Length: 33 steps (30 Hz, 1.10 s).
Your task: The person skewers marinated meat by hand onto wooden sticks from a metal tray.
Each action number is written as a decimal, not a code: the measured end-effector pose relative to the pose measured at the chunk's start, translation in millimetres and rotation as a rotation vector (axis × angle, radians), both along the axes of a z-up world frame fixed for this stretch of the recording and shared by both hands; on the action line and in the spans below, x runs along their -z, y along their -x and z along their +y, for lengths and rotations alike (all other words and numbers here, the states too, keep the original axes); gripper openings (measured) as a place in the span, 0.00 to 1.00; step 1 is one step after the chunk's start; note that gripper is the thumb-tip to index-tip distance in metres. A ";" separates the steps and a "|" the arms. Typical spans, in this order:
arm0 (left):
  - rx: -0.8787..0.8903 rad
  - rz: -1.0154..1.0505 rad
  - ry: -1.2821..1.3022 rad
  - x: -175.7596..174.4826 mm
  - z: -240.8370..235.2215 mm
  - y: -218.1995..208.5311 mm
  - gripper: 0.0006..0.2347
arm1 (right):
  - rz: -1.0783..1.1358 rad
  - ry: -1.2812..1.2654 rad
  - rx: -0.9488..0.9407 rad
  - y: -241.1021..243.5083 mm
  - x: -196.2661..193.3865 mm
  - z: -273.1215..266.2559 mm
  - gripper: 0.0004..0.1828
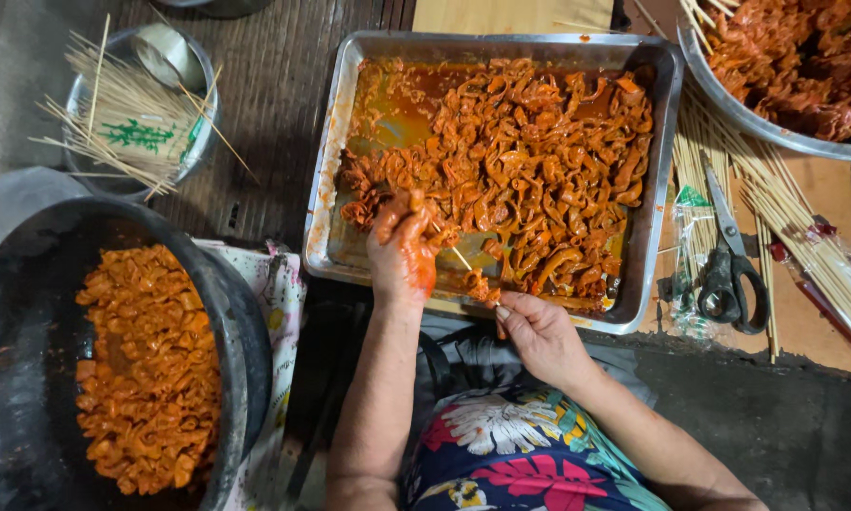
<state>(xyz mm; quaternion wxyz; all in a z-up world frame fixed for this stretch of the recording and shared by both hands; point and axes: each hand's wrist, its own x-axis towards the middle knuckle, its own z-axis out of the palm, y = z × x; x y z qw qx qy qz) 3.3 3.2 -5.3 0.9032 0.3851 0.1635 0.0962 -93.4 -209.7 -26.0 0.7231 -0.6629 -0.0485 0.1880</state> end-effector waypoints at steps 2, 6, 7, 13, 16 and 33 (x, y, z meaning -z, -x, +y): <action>0.001 0.024 -0.062 -3.0 -1.4 0.9 0.10 | -0.055 0.017 0.028 -2.0 -2.9 1.1 0.11; 0.098 -0.092 -0.305 -8.5 6.1 11.4 0.12 | -0.097 -0.002 0.080 -3.1 -8.8 3.7 0.11; 0.125 -0.143 -0.391 -9.3 7.4 11.9 0.12 | -0.107 0.023 0.071 -4.0 -10.0 3.0 0.11; 0.142 -0.271 -0.737 -11.3 15.1 13.3 0.17 | -0.105 0.075 0.002 -10.1 -12.3 -3.2 0.10; 0.141 -0.280 -0.708 -18.6 14.9 13.6 0.16 | -0.111 0.139 -0.024 -12.0 -14.7 -6.9 0.11; 0.146 -0.125 -0.933 -39.4 10.1 32.0 0.09 | -0.127 0.229 -0.081 -12.4 -7.8 -3.9 0.14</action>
